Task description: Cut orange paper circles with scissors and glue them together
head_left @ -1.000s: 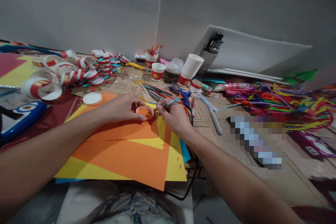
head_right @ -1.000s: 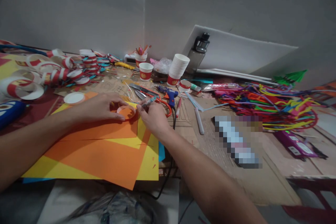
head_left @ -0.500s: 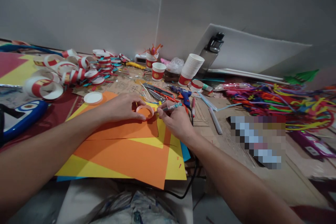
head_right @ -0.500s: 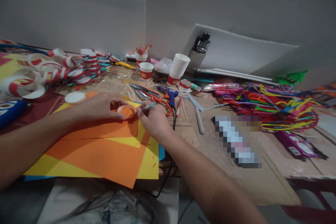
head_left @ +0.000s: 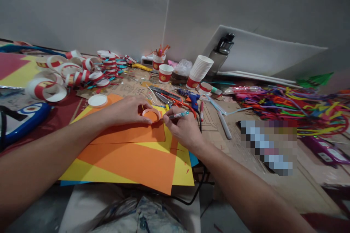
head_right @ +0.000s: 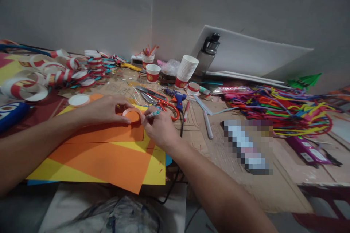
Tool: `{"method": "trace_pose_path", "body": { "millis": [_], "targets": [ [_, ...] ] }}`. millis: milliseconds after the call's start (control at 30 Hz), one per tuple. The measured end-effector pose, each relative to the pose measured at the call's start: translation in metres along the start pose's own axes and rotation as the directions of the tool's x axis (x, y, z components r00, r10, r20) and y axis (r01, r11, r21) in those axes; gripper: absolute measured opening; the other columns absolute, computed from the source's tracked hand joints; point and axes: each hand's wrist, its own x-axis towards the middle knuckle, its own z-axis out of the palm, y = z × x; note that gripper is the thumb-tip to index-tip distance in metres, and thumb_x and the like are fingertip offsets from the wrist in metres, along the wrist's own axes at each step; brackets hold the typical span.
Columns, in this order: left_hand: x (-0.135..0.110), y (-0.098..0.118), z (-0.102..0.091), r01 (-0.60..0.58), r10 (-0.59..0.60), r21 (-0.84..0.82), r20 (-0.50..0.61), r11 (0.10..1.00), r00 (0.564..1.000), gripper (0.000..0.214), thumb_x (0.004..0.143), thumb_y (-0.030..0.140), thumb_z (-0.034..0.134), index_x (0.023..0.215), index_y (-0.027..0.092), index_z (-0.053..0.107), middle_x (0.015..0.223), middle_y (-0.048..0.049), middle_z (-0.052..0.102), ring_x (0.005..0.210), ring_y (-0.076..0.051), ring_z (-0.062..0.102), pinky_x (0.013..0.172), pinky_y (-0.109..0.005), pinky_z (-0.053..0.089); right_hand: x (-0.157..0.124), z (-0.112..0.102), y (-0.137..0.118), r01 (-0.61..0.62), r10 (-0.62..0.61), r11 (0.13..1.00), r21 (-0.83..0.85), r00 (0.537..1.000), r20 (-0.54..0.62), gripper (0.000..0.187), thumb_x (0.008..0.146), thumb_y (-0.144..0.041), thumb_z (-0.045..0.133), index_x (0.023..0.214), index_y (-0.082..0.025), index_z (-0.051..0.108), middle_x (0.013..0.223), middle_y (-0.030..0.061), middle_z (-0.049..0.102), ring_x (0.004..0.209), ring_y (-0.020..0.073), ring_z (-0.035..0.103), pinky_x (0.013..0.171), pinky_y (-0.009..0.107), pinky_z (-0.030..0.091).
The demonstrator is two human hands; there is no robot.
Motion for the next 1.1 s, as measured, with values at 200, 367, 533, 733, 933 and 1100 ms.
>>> {"method": "trace_pose_path", "body": {
  "millis": [200,367,533,733,933,1100],
  "targets": [
    [0.0,-0.003,0.001,-0.009,0.009,-0.003,-0.012,1.0,1.0,0.039,0.07,0.046,0.07,0.102,0.025,0.076,0.088,-0.0005,0.072,0.075,-0.017,0.062,0.064,-0.026,0.043,-0.002,-0.001,-0.005,0.015,-0.014,1.0,-0.014,1.0,0.015,0.017,0.089,-0.027,0.055,0.078,-0.017,0.063,0.066,0.0021,0.067,0.058,0.0117,0.056,0.056,0.023,0.038],
    [0.001,-0.003,0.0,-0.01,0.01,-0.003,-0.006,1.0,1.0,0.037,0.069,0.044,0.072,0.099,0.025,0.076,0.089,0.0001,0.072,0.076,-0.017,0.062,0.064,-0.026,0.043,-0.004,0.0,-0.008,-0.01,0.01,1.0,0.016,0.999,0.037,0.014,0.088,-0.025,0.055,0.079,-0.017,0.063,0.067,0.0022,0.067,0.059,0.0122,0.058,0.058,0.023,0.04],
    [0.002,-0.004,0.0,-0.015,0.015,0.01,0.0,1.0,1.0,0.035,0.068,0.045,0.071,0.096,0.025,0.076,0.089,-0.0007,0.072,0.078,-0.018,0.062,0.064,-0.026,0.043,-0.005,0.004,-0.006,-0.02,0.015,0.997,0.076,0.998,0.066,0.014,0.088,-0.025,0.056,0.08,-0.017,0.063,0.068,0.0025,0.066,0.06,0.0124,0.056,0.055,0.023,0.039],
    [0.0,-0.001,-0.001,-0.014,0.014,-0.017,-0.006,1.0,1.0,0.038,0.067,0.05,0.071,0.095,0.024,0.076,0.088,-0.0015,0.072,0.078,-0.018,0.062,0.065,-0.027,0.043,-0.006,0.008,-0.004,0.013,-0.024,0.99,0.14,0.996,0.081,0.016,0.089,-0.028,0.059,0.078,-0.017,0.063,0.063,-0.0009,0.06,0.054,0.0097,0.048,0.051,0.022,0.035],
    [-0.001,0.003,-0.003,-0.018,0.018,0.006,0.011,1.0,1.0,0.036,0.068,0.054,0.069,0.086,0.023,0.076,0.083,-0.002,0.071,0.075,-0.018,0.061,0.062,-0.027,0.041,-0.006,0.009,-0.005,0.057,-0.074,0.984,0.169,0.993,0.095,0.012,0.089,-0.027,0.06,0.083,-0.017,0.065,0.072,0.0013,0.066,0.061,0.0106,0.055,0.057,0.022,0.04],
    [-0.001,0.001,-0.003,-0.024,0.024,0.015,0.01,1.0,1.0,0.035,0.069,0.052,0.069,0.087,0.023,0.074,0.083,-0.0017,0.07,0.076,-0.018,0.06,0.063,-0.026,0.041,-0.006,0.011,-0.006,0.096,-0.116,0.978,0.185,0.988,0.102,0.013,0.09,-0.026,0.059,0.086,-0.016,0.067,0.073,0.0013,0.067,0.059,0.0097,0.054,0.056,0.022,0.041]
  ]
}}
